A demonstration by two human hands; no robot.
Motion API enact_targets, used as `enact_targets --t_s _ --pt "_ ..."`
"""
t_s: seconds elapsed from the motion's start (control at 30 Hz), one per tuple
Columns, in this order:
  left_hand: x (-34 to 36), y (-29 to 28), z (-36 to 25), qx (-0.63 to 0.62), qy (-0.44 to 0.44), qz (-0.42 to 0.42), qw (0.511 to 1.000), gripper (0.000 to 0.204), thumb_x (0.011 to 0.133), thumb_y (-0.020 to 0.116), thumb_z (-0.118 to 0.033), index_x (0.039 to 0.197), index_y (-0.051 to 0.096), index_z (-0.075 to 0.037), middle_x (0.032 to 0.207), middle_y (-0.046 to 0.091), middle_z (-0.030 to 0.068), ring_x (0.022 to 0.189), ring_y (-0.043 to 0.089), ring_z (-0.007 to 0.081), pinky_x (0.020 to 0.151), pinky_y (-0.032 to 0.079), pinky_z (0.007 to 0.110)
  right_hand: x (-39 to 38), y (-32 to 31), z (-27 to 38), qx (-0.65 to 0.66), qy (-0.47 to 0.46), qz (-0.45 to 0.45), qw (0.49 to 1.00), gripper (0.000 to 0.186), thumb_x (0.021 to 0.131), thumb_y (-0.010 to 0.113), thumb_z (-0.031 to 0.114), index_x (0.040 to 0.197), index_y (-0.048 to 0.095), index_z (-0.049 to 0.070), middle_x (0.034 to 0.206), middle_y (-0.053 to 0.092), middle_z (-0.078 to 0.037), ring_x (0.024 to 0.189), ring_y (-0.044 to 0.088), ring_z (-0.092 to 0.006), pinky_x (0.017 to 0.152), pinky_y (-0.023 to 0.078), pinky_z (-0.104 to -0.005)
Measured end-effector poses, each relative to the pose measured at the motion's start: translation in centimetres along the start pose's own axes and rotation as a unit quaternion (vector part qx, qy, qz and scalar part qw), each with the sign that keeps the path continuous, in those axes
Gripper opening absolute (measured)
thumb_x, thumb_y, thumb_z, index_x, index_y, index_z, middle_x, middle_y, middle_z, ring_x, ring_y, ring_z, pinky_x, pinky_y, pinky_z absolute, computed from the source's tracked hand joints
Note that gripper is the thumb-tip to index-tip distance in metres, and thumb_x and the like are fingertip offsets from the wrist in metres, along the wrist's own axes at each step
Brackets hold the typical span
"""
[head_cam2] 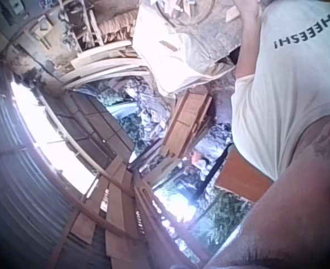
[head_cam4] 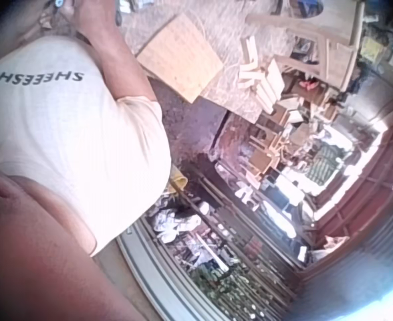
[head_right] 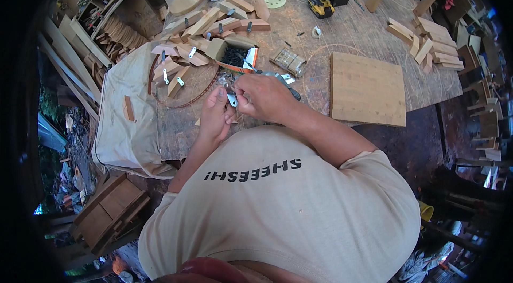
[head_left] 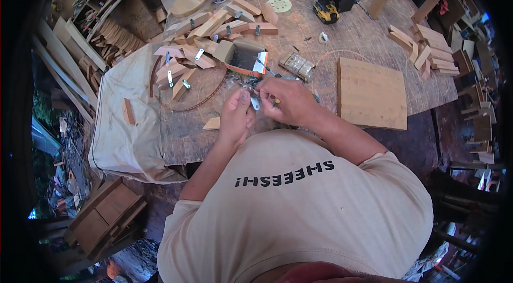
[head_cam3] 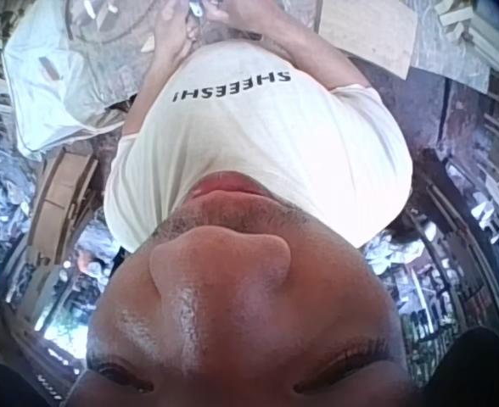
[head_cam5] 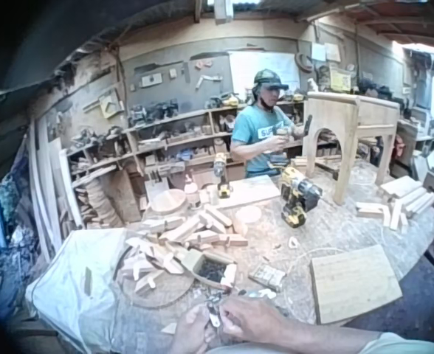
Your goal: The person attaches metal brackets to wooden blocks by placing the brackets onto the wood, positioning screws, and driving the screws with an electric drill.
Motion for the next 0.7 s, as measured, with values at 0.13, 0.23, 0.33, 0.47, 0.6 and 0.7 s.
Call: enact_targets --t_s 0.13,0.23,0.33,0.47,0.6,0.7 --pt "0.1 -0.1 -0.2 -0.022 0.005 -0.021 1.0 0.028 0.098 0.047 -0.033 0.098 0.054 -0.006 0.066 0.048 -0.0025 0.044 0.034 0.0023 0.039 0.028 0.018 0.0 0.2 -0.1 0.002 -0.014 -0.001 1.0 0.013 0.072 0.063 0.008 0.084 0.057 0.004 0.076 0.062 -0.013 0.072 0.062 -0.0323 0.062 0.05 -0.0407" --pt "0.3 -0.6 -0.2 -0.021 0.018 -0.022 0.999 0.029 0.098 0.046 -0.033 0.1 0.054 -0.006 0.069 0.05 -0.0015 0.044 0.034 0.0026 0.039 0.027 0.018 0.0 0.4 -0.1 -0.001 0.008 0.028 1.0 0.012 0.071 0.062 0.002 0.08 0.054 0.004 0.092 0.065 -0.012 0.082 0.064 -0.0304 0.068 0.051 -0.0372" --pt "0.5 -0.7 -0.5 -0.021 0.033 -0.042 0.998 0.032 0.099 0.045 -0.036 0.101 0.053 -0.005 0.076 0.055 0.0014 0.043 0.034 0.0022 0.038 0.027 0.017 0.1 0.3 0.1 -0.007 -0.024 0.006 1.0 0.015 0.072 0.063 0.008 0.086 0.057 0.003 0.079 0.063 -0.012 0.074 0.063 -0.0319 0.064 0.051 -0.0398" --pt "0.8 -1.1 -1.0 -0.034 0.04 -0.058 0.997 0.032 0.099 0.044 -0.035 0.102 0.053 -0.005 0.08 0.06 0.0041 0.043 0.034 0.0023 0.038 0.027 0.017 0.0 0.4 0.1 -0.016 -0.021 0.015 1.0 0.016 0.072 0.063 0.008 0.086 0.057 0.003 0.08 0.063 -0.013 0.076 0.063 -0.0316 0.064 0.051 -0.0399" --pt "1.3 -1.9 -1.1 -0.046 0.058 -0.054 0.996 0.031 0.099 0.044 -0.034 0.103 0.053 -0.005 0.084 0.063 0.0075 0.044 0.034 0.0027 0.039 0.027 0.017 0.1 0.4 0.1 -0.009 -0.004 0.029 1.0 0.014 0.069 0.063 0.002 0.08 0.055 0.004 0.091 0.066 -0.012 0.08 0.064 -0.031 0.066 0.051 -0.0376" --pt "1.6 -2.5 -1.4 -0.058 0.068 -0.069 0.994 0.03 0.1 0.042 -0.033 0.103 0.052 -0.005 0.085 0.063 0.0084 0.044 0.034 0.0029 0.039 0.028 0.017 0.1 0.3 0.1 -0.009 -0.008 0.03 0.999 0.022 0.071 0.063 0.008 0.092 0.058 0.003 0.079 0.062 -0.011 0.075 0.063 -0.0299 0.065 0.051 -0.039"
Point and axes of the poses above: each hand's wrist, its own x-axis towards the middle knuckle, its own y-axis out of the palm, z = x × y, the point moved 6 cm from there along x, towards the middle knuckle
